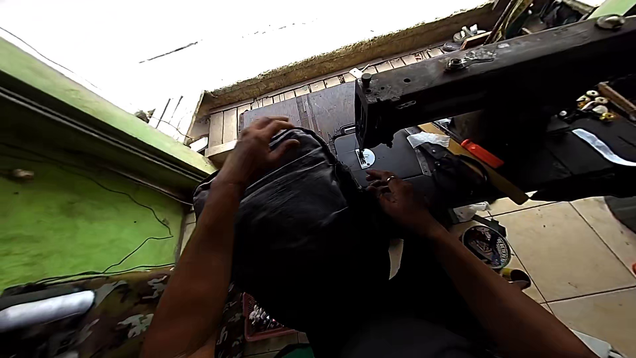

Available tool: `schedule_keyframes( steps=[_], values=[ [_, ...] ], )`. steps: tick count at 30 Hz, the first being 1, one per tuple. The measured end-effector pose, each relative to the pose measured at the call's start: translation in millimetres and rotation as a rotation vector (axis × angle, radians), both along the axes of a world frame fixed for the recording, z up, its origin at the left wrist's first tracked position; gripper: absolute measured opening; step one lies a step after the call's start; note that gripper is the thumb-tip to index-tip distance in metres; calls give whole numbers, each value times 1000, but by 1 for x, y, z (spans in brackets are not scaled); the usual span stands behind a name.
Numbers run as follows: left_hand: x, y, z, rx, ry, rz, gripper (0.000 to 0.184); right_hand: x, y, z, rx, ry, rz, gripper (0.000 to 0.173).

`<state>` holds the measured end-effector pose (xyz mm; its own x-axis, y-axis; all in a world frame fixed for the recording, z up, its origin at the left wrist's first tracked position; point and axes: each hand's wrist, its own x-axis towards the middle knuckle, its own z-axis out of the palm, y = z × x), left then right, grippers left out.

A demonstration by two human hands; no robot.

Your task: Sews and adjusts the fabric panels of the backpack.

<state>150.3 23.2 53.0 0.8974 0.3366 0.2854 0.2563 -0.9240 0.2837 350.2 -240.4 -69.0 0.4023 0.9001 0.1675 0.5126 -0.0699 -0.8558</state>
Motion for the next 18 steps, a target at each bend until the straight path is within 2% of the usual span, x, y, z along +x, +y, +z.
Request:
schedule_keyframes(
  steps=[3, 6, 8, 11, 13, 14, 18],
  values=[
    [49, -20, -22, 69, 123, -250, 36, -8, 22, 15, -14, 33, 64, 48],
    [60, -20, -38, 112, 149, -341, 28, -12, 33, 19, 47, -91, 28, 20],
    [55, -15, -39, 112, 108, -385, 26, -3, 29, 20, 85, -127, -43, 17],
    [44, -12, -30, 89, 130, -397, 23, 21, 13, 13, 2, -263, -174, 19],
    [44, -14, -21, 91, 198, -390, 22, 28, 7, 7, -86, -302, -185, 19],
    [46, -14, -17, 101, 238, -395, 21, 27, 6, 6, -91, -278, -136, 19],
    [64, -16, -10, 165, 404, -429, 14, 6, 11, 6, -71, -87, 140, 38]
  ],
)
